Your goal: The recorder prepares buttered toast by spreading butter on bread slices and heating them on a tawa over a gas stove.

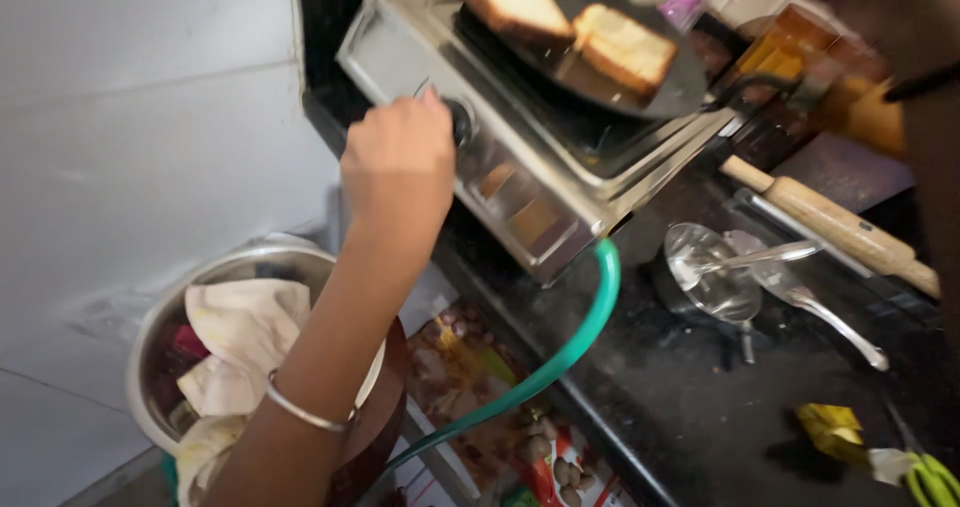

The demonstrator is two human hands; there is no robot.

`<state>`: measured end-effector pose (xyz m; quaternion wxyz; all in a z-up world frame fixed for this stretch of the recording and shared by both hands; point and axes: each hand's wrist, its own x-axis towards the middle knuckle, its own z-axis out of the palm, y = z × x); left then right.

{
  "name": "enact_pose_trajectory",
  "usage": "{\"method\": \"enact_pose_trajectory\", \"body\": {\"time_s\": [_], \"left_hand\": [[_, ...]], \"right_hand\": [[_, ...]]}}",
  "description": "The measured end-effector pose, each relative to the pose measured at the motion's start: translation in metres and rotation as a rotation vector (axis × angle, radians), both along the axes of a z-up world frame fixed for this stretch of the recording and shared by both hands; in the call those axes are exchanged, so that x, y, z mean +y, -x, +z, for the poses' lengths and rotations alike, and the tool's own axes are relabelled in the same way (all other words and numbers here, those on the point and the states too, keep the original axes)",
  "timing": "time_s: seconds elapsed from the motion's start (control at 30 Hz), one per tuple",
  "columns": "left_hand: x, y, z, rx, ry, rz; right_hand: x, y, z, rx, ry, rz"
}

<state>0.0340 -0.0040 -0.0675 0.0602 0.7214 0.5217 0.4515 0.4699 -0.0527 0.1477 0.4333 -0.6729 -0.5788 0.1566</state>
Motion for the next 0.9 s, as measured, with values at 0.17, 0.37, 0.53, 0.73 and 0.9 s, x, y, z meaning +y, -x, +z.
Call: {"method": "enact_pose_trajectory", "body": {"time_s": [0.17, 0.37, 0.53, 0.73, 0.9], "left_hand": [[-0.001, 0.017, 0.018, 0.182, -0.111, -0.052], [-0.006, 0.028, 0.090, 0.324, 0.058, -0.028], [-0.008, 0.020, 0.160, 0.219, 0.010, -0.050], [0.010, -0.005, 0.210, 0.227, -0.150, -0.199], [0.027, -0.019, 0.241, 0.242, -0.158, -0.299]], "right_hand": [[-0.017, 0.102, 0.007, 0.059, 0.016, -0.032], [-0.020, 0.118, 0.029, 0.224, 0.002, -0.085], [-0.011, 0.108, 0.033, 0.303, 0.064, -0.046], [0.010, 0.068, 0.034, 0.373, 0.301, -0.074], [0.048, 0.003, 0.004, 0.535, 0.630, -0.044]]}}
